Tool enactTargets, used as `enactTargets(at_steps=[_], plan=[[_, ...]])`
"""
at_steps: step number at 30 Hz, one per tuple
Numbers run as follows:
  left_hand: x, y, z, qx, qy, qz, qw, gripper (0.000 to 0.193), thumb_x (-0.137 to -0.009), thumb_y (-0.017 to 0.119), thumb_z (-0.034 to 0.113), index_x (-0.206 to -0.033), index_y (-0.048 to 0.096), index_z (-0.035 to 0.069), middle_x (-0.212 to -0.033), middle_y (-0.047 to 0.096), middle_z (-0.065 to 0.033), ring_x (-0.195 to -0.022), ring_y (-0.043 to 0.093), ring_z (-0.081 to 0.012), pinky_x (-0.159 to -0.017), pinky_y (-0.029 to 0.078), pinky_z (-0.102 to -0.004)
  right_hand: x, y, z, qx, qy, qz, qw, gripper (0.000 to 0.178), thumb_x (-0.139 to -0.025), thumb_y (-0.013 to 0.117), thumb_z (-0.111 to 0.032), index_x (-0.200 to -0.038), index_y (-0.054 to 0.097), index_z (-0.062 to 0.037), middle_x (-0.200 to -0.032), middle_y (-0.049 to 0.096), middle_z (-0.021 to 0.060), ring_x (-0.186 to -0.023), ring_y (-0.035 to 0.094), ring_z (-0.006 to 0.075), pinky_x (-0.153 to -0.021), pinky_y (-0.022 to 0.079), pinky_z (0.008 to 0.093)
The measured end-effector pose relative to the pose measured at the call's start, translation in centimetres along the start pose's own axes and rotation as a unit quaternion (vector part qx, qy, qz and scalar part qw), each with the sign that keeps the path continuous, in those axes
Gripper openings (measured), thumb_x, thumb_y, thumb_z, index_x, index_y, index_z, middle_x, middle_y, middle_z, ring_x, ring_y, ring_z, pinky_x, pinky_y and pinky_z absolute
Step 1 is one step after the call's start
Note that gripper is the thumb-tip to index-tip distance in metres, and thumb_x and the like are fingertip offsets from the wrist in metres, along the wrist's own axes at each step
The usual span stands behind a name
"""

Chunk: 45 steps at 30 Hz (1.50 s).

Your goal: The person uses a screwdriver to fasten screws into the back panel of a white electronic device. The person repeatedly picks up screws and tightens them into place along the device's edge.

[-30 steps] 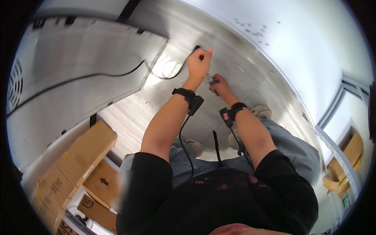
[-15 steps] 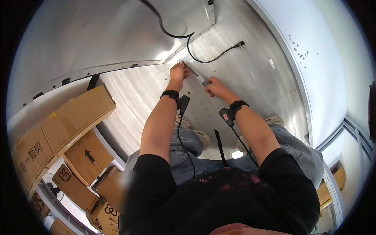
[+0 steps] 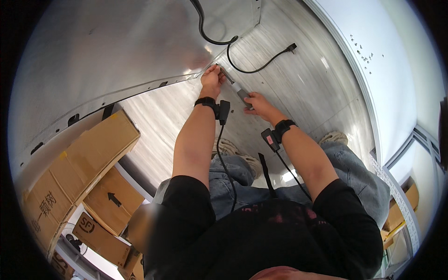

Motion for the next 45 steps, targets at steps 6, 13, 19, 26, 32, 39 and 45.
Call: enactTargets(at_steps=[6,13,19,26,32,39,45], plan=[[0.1,-0.1,0.6,-0.018,0.001,0.012,1.000,0.020,-0.090,0.056,0.011,-0.110,0.054,0.010,-0.086,0.062,-0.0046,-0.073,0.062,-0.0180,-0.061,0.049,-0.0289,1.0,0.3,-0.9,0.030,-0.005,0.021,0.999,0.043,-0.092,0.052,-0.027,-0.125,0.044,-0.0006,-0.106,0.053,0.0114,-0.080,0.060,0.0197,-0.068,0.053,0.0326],[-0.2,-0.6,0.5,0.004,0.007,0.008,1.000,0.021,-0.090,0.056,0.011,-0.111,0.054,0.011,-0.083,0.064,-0.0037,-0.068,0.062,-0.0155,-0.056,0.047,-0.0268,0.4,0.3,-0.6,0.030,-0.015,0.025,0.999,0.037,-0.093,0.051,-0.030,-0.120,0.049,-0.0033,-0.092,0.056,0.0068,-0.070,0.059,0.0147,-0.061,0.050,0.0296],[0.1,-0.2,0.6,0.011,0.010,0.029,0.999,0.021,-0.087,0.060,0.009,-0.108,0.057,0.011,-0.078,0.064,-0.0039,-0.061,0.061,-0.0135,-0.053,0.046,-0.0255,0.0,0.0,-0.3,0.031,-0.014,0.016,0.999,0.036,-0.094,0.049,-0.032,-0.118,0.050,-0.0054,-0.089,0.056,0.0047,-0.066,0.055,0.0132,-0.059,0.048,0.0291],[-0.1,0.0,0.5,-0.014,0.013,0.040,0.999,0.023,-0.088,0.059,0.009,-0.111,0.056,0.011,-0.079,0.065,-0.0053,-0.060,0.058,-0.0133,-0.053,0.046,-0.0267,0.3,0.0,-0.5,0.037,-0.018,0.022,0.999,0.034,-0.096,0.044,-0.032,-0.115,0.050,-0.0046,-0.087,0.056,0.0044,-0.066,0.053,0.0128,-0.061,0.047,0.0297],[-0.5,-0.1,0.5,-0.023,-0.001,0.048,0.999,0.026,-0.089,0.060,0.010,-0.114,0.056,0.013,-0.079,0.063,-0.0038,-0.061,0.057,-0.0133,-0.055,0.048,-0.0272,0.2,0.1,-0.2,0.011,-0.004,0.013,1.000,0.034,-0.096,0.043,-0.031,-0.116,0.049,-0.0047,-0.086,0.055,0.0046,-0.064,0.052,0.0126,-0.060,0.047,0.0298],[-0.1,0.0,0.6,-0.018,0.005,0.055,0.998,0.025,-0.088,0.061,0.011,-0.112,0.057,0.013,-0.079,0.062,-0.0027,-0.062,0.057,-0.0133,-0.055,0.048,-0.0276,0.2,0.0,-0.4,-0.012,0.008,0.005,1.000,0.036,-0.096,0.042,-0.034,-0.118,0.050,-0.0064,-0.085,0.055,0.0042,-0.063,0.050,0.0121,-0.056,0.044,0.0288],[-0.4,-0.1,0.3,-0.006,0.014,0.054,0.998,0.025,-0.086,0.063,0.010,-0.110,0.058,0.013,-0.078,0.062,-0.0019,-0.061,0.056,-0.0133,-0.055,0.048,-0.0266,0.0,0.0,-0.3,-0.018,0.013,0.008,1.000,0.037,-0.096,0.041,-0.034,-0.120,0.049,-0.0071,-0.085,0.055,0.0040,-0.061,0.048,0.0117,-0.055,0.043,0.0283]])
Point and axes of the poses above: each hand's wrist, its own x-axis away from the middle knuckle, its own y-axis out of the palm, z = x × y, the point moved 4 cm from there along -x, towards the middle knuckle
